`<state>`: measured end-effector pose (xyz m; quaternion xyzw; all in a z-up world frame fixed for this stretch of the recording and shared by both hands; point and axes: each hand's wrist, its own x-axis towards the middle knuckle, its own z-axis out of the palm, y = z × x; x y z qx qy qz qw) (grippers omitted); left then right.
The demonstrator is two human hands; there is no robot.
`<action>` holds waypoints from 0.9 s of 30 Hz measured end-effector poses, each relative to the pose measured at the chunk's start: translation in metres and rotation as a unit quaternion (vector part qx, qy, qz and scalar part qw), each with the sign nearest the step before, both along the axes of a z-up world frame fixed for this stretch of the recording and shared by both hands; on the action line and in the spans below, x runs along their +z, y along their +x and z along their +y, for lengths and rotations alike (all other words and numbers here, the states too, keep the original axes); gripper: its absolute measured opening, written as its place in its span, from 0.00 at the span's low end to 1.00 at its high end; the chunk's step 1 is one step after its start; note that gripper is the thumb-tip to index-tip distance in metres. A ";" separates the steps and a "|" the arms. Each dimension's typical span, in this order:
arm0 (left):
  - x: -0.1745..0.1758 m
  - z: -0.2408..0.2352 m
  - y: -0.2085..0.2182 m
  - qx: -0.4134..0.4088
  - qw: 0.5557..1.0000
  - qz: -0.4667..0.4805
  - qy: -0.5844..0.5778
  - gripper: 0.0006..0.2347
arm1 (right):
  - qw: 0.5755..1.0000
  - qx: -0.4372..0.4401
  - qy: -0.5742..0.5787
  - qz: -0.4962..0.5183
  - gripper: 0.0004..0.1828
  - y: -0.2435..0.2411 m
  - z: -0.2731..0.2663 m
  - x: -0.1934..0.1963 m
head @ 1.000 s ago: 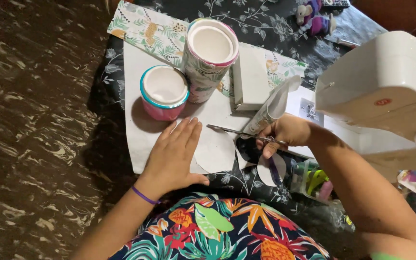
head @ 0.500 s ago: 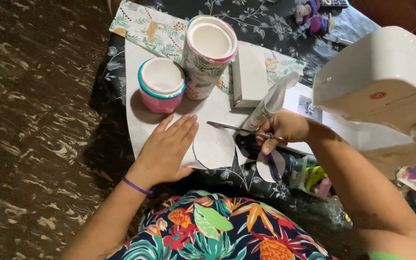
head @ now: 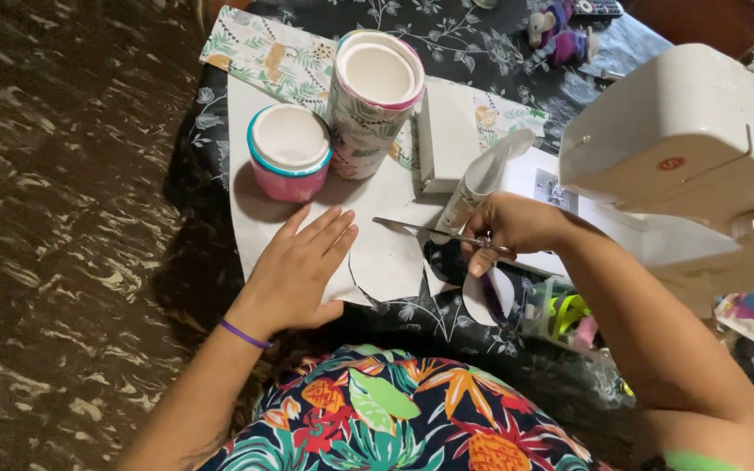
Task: The person uses a knife to cut the rim of a patterned cup, then uses scissors to trim the cup further. They place the cup on a piece of white fabric, trace a circle with a purple pen, and cut out the fabric circle with scissors. Finally, they wrap the cut fabric around the cup.
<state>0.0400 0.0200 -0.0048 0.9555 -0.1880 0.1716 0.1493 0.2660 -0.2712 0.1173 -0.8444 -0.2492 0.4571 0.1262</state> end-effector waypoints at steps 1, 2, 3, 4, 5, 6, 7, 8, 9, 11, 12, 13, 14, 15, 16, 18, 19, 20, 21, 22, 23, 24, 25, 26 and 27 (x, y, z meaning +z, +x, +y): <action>0.004 -0.002 -0.003 -0.004 1.000 0.000 0.000 0.47 | 1.000 -0.004 0.000 0.000 0.20 -0.006 0.001 0.007; 0.008 -0.004 -0.005 0.000 1.000 0.007 -0.005 0.46 | 0.998 0.030 -0.041 -0.025 0.24 -0.011 0.002 0.014; 0.011 -0.006 -0.009 0.003 1.000 0.014 -0.009 0.46 | 0.993 0.062 -0.082 -0.050 0.29 -0.017 0.003 0.021; 0.014 -0.010 -0.010 -0.001 1.000 0.016 -0.010 0.46 | 0.994 0.058 -0.083 -0.048 0.29 -0.021 -0.006 0.024; 0.017 -0.014 -0.013 -0.010 0.999 0.014 -0.027 0.44 | 0.994 0.050 -0.084 -0.050 0.30 -0.025 -0.015 0.027; 0.020 -0.019 -0.015 -0.018 0.999 0.013 -0.045 0.41 | 0.994 0.042 -0.086 -0.052 0.32 -0.029 -0.024 0.030; 0.015 -0.023 -0.014 -0.022 0.999 0.016 -0.044 0.41 | 0.994 0.039 -0.085 -0.050 0.32 -0.032 -0.037 0.031; 0.011 -0.028 -0.014 -0.036 0.998 0.010 -0.050 0.38 | 0.995 0.019 -0.089 -0.044 0.33 -0.036 -0.050 0.033; 0.007 -0.032 -0.013 -0.050 0.997 0.003 -0.055 0.34 | 0.995 -0.001 -0.092 -0.038 0.34 -0.039 -0.063 0.035; -0.003 -0.037 -0.009 -0.058 0.996 -0.006 -0.062 0.28 | 0.997 -0.023 -0.068 -0.034 0.35 -0.060 -0.074 0.042; -0.007 -0.040 -0.007 -0.063 0.995 -0.017 -0.071 0.22 | 0.998 -0.041 -0.045 -0.031 0.36 -0.071 -0.080 0.046; -0.007 -0.040 -0.006 -0.068 0.995 -0.017 -0.069 0.22 | 0.997 -0.047 -0.043 -0.031 0.36 -0.081 -0.088 0.042; -0.007 -0.040 -0.004 -0.059 0.995 -0.021 -0.077 0.18 | 0.999 -0.048 0.011 -0.013 0.34 -0.091 -0.096 0.039; -0.006 -0.041 -0.003 -0.051 0.995 -0.025 -0.086 0.14 | 0.997 -0.050 0.065 0.004 0.33 -0.101 -0.103 0.035; -0.003 -0.043 0.000 -0.057 0.995 -0.025 -0.084 0.14 | 0.996 -0.056 0.067 0.003 0.33 -0.115 -0.109 0.017; 0.004 -0.048 0.003 -0.037 0.993 -0.091 -0.073 0.08 | 0.946 -0.137 0.283 0.077 0.29 -0.141 -0.121 -0.020; 0.012 -0.050 0.004 -0.042 0.992 -0.092 -0.071 0.08 | 0.945 -0.141 0.286 0.075 0.29 -0.160 -0.114 -0.028; 0.020 -0.053 0.005 -0.057 0.986 -0.134 -0.085 0.02 | 0.919 -0.145 0.346 0.117 0.25 -0.178 -0.107 -0.035; 0.028 -0.055 0.006 -0.073 0.977 -0.175 -0.099 0.04 | 0.888 -0.148 0.405 0.158 0.24 -0.196 -0.099 -0.043; 0.028 -0.060 0.007 -0.078 0.977 -0.176 -0.097 0.04 | 0.887 -0.151 0.408 0.155 0.24 -0.208 -0.094 -0.043; 0.028 -0.064 0.006 -0.071 0.966 -0.220 -0.115 0.05 | 0.857 -0.208 0.411 0.233 0.26 -0.220 -0.089 -0.044; 0.027 -0.069 0.006 -0.064 0.953 -0.263 -0.134 0.06 | 0.818 -0.262 0.410 0.308 0.30 -0.231 -0.084 -0.045; 0.022 -0.071 0.007 -0.069 0.953 -0.262 -0.134 0.06 | 0.816 -0.265 0.413 0.305 0.30 -0.242 -0.080 -0.050; 0.017 -0.073 0.007 -0.064 0.947 -0.279 -0.146 0.05 | 0.801 -0.290 0.415 0.319 0.30 -0.252 -0.075 -0.055; 0.012 -0.076 0.007 -0.059 0.940 -0.295 -0.159 0.03 | 0.785 -0.315 0.416 0.334 0.30 -0.262 -0.070 -0.060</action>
